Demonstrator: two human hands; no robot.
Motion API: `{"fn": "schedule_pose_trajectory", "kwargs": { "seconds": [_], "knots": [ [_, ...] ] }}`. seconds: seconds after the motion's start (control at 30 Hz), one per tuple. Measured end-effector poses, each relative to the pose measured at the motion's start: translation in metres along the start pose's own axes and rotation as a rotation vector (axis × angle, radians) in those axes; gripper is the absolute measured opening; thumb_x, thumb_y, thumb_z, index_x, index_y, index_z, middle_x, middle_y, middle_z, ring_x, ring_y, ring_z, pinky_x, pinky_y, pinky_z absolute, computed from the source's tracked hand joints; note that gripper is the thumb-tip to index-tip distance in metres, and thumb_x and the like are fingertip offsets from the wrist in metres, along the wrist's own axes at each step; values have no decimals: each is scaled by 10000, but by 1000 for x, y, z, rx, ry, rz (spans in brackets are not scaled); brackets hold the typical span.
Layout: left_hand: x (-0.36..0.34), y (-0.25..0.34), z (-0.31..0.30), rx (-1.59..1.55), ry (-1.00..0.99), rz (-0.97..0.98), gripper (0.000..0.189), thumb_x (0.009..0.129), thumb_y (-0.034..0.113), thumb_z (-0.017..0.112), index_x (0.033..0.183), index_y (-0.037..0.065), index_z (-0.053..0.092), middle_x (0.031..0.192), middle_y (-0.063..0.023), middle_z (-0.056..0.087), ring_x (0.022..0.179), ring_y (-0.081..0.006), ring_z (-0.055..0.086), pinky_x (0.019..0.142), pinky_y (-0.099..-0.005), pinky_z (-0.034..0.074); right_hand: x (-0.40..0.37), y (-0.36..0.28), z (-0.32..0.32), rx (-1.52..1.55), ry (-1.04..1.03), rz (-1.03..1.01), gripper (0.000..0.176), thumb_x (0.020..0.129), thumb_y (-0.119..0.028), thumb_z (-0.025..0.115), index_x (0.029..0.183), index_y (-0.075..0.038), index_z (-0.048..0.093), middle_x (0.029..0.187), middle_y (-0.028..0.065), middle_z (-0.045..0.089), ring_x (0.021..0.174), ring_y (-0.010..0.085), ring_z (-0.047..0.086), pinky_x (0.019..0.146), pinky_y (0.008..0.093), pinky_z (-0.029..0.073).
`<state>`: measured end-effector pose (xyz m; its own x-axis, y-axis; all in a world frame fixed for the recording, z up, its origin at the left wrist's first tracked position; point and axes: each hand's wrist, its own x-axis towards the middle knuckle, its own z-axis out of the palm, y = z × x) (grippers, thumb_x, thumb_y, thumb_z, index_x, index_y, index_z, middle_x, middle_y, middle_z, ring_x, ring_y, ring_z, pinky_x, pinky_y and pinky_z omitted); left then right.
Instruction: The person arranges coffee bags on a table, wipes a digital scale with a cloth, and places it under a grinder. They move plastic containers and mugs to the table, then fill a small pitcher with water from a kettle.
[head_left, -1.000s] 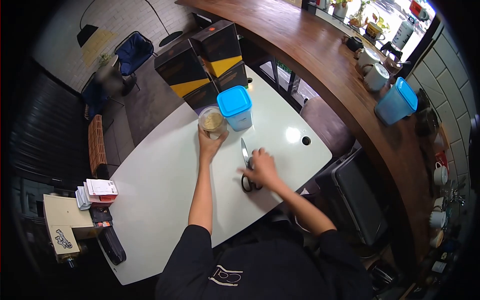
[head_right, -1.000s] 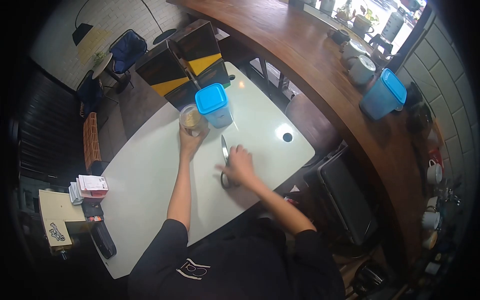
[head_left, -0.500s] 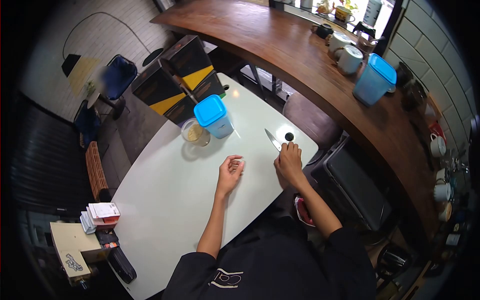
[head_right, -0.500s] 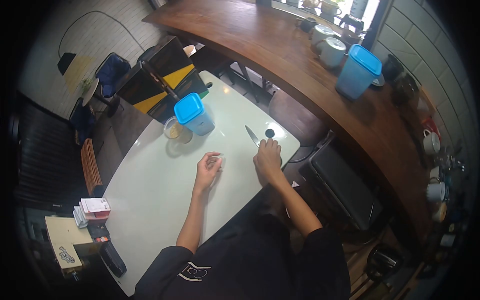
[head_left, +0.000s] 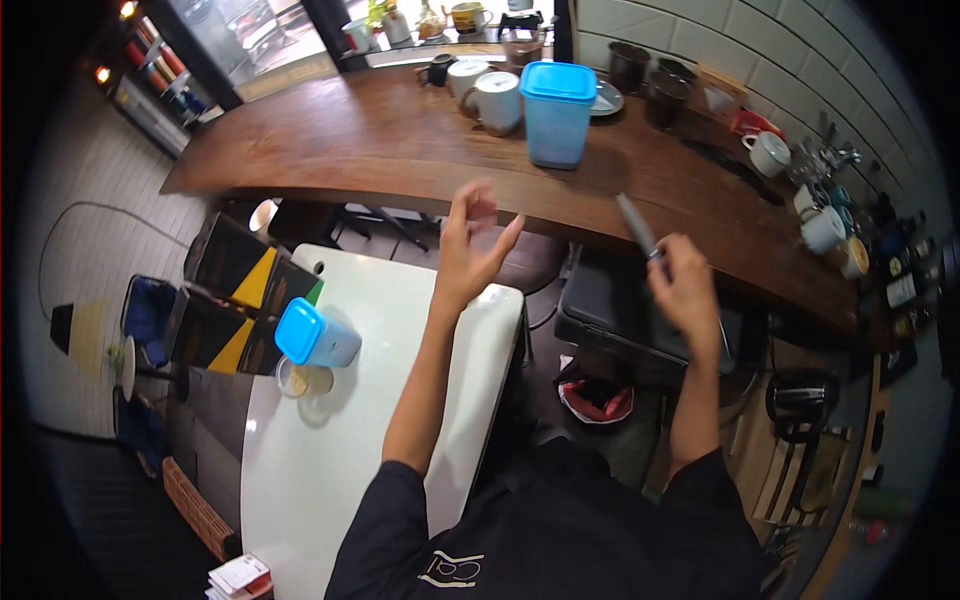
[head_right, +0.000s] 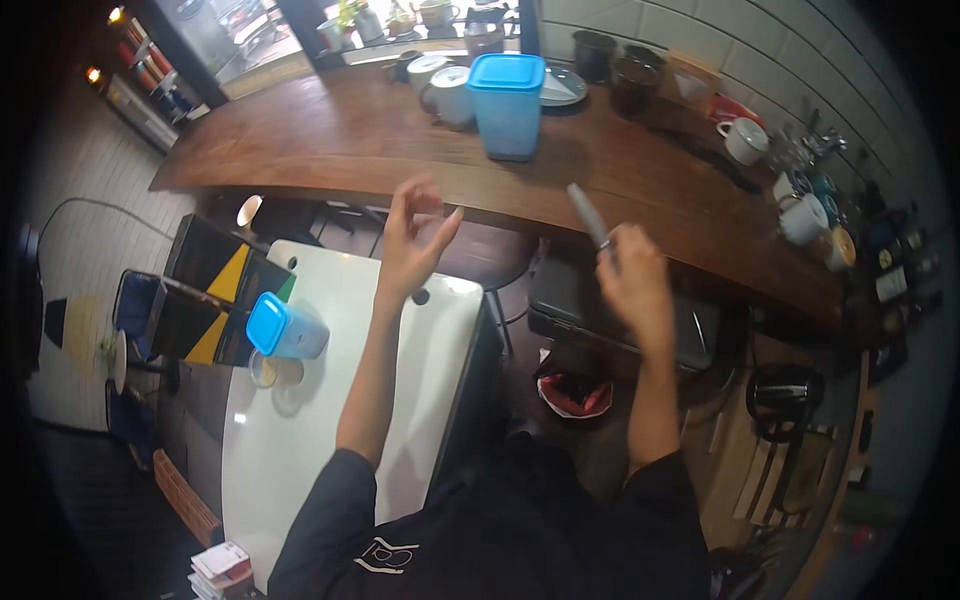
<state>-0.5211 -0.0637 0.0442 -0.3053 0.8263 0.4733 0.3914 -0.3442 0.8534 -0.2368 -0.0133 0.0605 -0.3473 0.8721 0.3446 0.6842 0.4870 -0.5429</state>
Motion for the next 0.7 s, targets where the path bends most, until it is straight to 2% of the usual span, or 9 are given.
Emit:
{"fn": "schedule_pose_trajectory", "kwargs": {
  "seconds": [0.1,0.13,0.2,0.3,0.43,0.5,0.6,0.67,0.7],
  "knots": [
    [72,-15,38,28,-68,56,882,700,246,841,1366,0,317,1282,-200,471,1217,-306,479,970,-426,446,35,47,-38,-174,64,87,139,794,-104,613,862,2,553,882,205,600,862,408,585,749,482,448],
    [90,-27,51,20,-75,60,882,700,246,841,1366,0,317,1282,-200,471,1217,-306,479,970,-426,446,44,65,-42,-246,76,91,136,797,-109,609,859,0,559,886,202,608,864,400,591,752,474,454],
    [118,-43,72,9,-28,142,1120,577,373,889,1395,-41,248,1284,-228,499,1215,-328,494,986,-418,446,59,94,-45,-312,61,124,144,796,-117,609,870,-4,561,906,197,611,884,393,591,768,469,457],
    [132,-31,82,223,41,56,1163,526,393,898,1373,-94,266,1278,-263,507,1182,-353,530,981,-406,456,67,126,-34,-380,49,131,161,792,-132,614,892,-14,568,943,190,614,931,382,584,803,464,458],
    [126,-52,105,193,221,52,1080,518,370,881,1335,-83,340,1162,-272,577,1061,-396,597,927,-420,488,82,155,-17,-484,99,54,222,781,-148,639,964,-36,581,1009,166,590,996,374,556,846,470,455],
    [122,-39,102,222,293,68,1054,511,365,872,1315,-87,362,1106,-273,600,1000,-413,617,877,-445,503,83,133,-15,-606,249,62,297,788,-161,660,1051,-41,588,1102,156,561,1041,381,550,875,489,451],
    [94,-28,88,160,407,44,1037,502,365,864,1296,-86,372,1053,-275,611,954,-418,626,827,-469,509,90,71,-7,-126,355,-23,143,831,-112,666,921,-7,630,885,135,593,850,274,617,779,364,473],
    [69,-9,55,95,424,131,848,542,381,860,1160,-52,472,989,-229,662,885,-373,671,771,-443,540,90,21,13,90,274,-76,111,847,-101,658,880,2,629,836,104,589,795,225,610,752,330,466],
    [45,5,39,95,402,108,867,532,356,854,1188,-40,448,976,-233,645,896,-397,652,784,-452,525,83,-1,28,271,203,-93,106,863,-90,650,838,11,628,787,72,586,741,175,602,725,295,458]
  ]
}}
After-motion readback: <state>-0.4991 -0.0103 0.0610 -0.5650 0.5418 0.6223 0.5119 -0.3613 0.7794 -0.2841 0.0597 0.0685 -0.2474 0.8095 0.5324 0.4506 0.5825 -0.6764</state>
